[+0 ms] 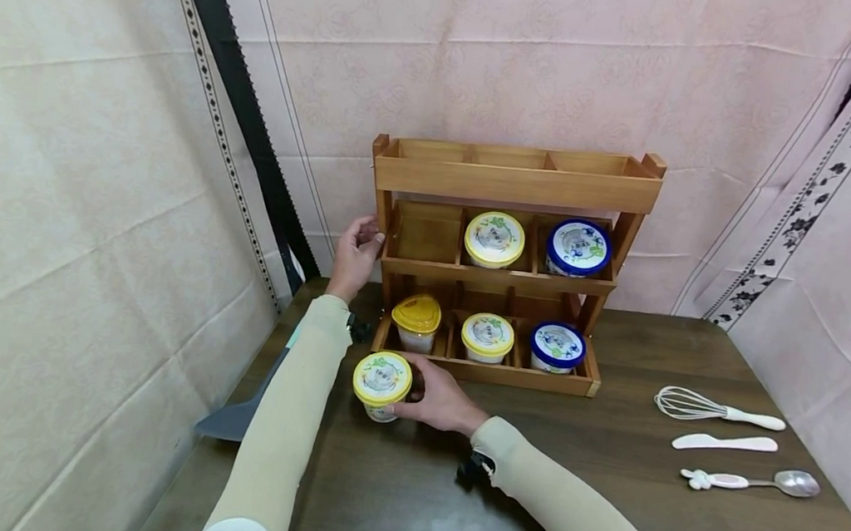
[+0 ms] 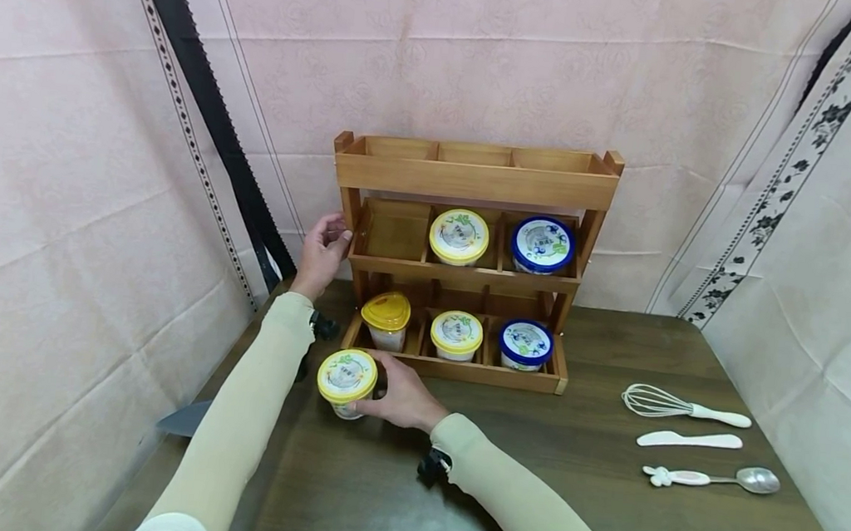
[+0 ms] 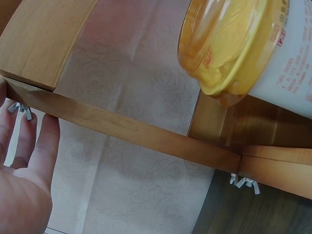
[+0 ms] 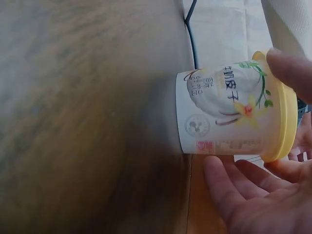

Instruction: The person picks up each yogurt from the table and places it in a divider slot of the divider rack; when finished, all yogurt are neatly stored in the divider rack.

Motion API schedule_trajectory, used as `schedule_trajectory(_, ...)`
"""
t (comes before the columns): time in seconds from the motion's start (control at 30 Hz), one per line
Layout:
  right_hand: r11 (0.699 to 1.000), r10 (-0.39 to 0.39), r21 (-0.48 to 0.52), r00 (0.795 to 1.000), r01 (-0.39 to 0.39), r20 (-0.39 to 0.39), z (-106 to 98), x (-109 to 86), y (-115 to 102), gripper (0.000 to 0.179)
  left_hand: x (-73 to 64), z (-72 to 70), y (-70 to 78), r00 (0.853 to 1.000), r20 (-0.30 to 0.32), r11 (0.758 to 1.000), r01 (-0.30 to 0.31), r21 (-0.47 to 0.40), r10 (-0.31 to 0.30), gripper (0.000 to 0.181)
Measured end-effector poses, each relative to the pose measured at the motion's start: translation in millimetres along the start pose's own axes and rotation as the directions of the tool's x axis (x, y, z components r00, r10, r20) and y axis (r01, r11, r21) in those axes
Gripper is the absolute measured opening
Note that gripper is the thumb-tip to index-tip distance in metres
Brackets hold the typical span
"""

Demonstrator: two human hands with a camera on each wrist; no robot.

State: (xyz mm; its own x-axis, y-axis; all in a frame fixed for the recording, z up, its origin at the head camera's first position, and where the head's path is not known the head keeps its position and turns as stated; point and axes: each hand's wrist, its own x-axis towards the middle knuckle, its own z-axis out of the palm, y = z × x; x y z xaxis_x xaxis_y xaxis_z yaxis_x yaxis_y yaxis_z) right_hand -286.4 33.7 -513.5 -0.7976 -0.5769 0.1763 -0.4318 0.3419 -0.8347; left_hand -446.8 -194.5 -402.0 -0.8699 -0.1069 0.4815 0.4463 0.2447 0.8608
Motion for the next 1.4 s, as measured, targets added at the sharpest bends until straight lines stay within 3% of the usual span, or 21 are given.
schedule_trajectory(0.23, 0.998, 0.027, 0.059, 0.999, -0.024, -0.04, -4, -2.7, -6, 0.087, 0.5, 0.8, 1.2, 1.0, 0.003, 1.0, -0.006, 0.007, 0.006, 0.037)
schedule_trajectory(0.7, 0.998, 0.014, 0.061, 0.996, -0.009, -0.086, -33, -6.0, -24, 0.086, -0.1, 0.7, 0.8, 1.0, 0.007, 1.0, -0.004, 0.027, 0.004, 0.036)
schedule_trajectory(1.1, 0.995, -0.086, 0.037, 0.983, 0.093, -0.16, -65, 1.9, -54, 0.087, 0.7, 0.6, 1.2, 1.0, -0.001, 0.999, -0.004, 0.033, 0.004, 0.036)
schedule_trajectory(1.4, 0.995, -0.102, 0.002, 0.973, 0.104, -0.208, -88, 12.6, -77, 0.089, 0.0, 2.1, 1.9, 1.0, -0.012, 0.999, -0.003, 0.055, 0.003, 0.036)
